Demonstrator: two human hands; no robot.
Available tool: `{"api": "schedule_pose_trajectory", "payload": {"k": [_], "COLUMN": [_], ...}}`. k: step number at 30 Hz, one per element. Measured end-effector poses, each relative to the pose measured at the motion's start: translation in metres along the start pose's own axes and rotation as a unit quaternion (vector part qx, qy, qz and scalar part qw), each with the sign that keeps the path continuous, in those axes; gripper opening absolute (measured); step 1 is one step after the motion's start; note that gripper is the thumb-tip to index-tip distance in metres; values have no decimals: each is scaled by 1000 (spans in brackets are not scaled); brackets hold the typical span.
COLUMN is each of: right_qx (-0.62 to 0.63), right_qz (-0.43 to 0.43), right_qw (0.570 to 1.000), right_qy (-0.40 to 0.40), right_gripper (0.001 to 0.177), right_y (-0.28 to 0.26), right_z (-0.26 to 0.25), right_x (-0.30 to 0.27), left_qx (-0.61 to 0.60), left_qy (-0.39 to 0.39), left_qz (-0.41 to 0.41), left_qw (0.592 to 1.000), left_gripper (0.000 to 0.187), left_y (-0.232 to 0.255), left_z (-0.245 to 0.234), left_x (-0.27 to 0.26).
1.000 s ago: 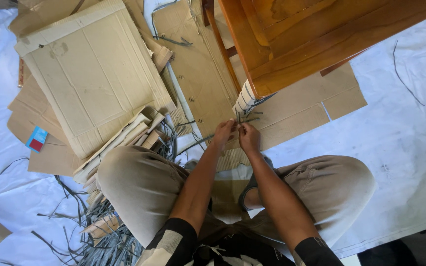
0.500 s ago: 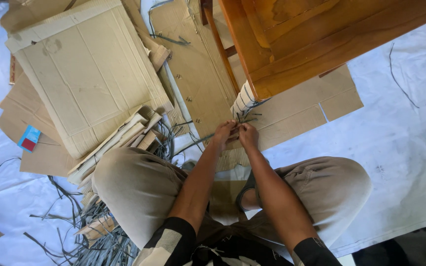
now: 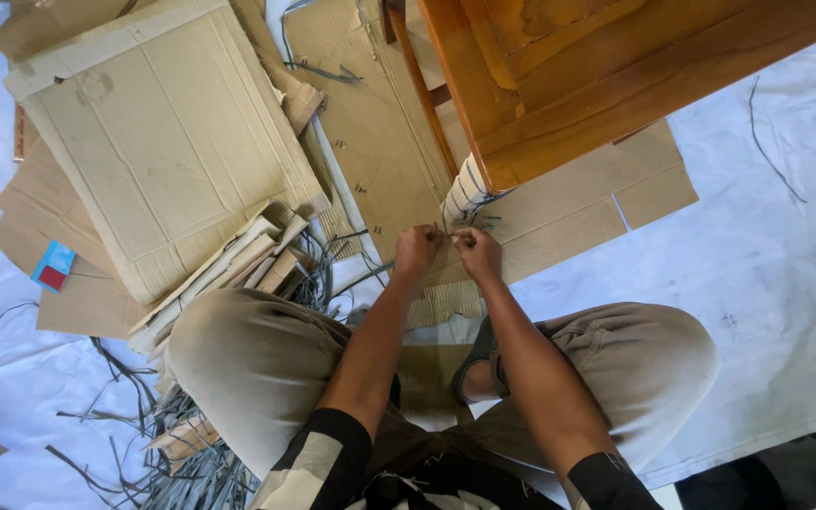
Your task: Wrapping wooden chair legs with protective foam and securing them with plastic strips.
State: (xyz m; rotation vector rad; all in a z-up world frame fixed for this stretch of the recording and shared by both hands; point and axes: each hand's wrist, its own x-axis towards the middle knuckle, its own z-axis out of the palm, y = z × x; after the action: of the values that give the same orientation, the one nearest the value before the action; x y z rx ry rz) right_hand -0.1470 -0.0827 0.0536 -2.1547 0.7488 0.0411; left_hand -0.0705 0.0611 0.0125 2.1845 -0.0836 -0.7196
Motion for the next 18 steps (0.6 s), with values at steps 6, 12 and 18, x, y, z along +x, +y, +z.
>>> {"api": "schedule_pose_trajectory", "payload": {"k": [6, 12, 18], "right_qx": [-40, -27, -30], "right_qz": [40, 100, 149], "right_qw": [998, 994, 988], "right_qy": [17, 35, 40], "right_gripper": [32, 29, 23], "right_y": [-6, 17, 32], "right_z": [-27, -26, -16], "right_x": [7, 23, 20], "left_qx": [67, 109, 155], "left_qy": [54, 63, 43], "left_qz": [23, 1, -19], "left_qw": [996, 992, 987], "left_gripper": [8, 11, 14], "left_y": [30, 54, 40], "left_z": [-41, -61, -50], "left_x": [2, 4, 20]}}
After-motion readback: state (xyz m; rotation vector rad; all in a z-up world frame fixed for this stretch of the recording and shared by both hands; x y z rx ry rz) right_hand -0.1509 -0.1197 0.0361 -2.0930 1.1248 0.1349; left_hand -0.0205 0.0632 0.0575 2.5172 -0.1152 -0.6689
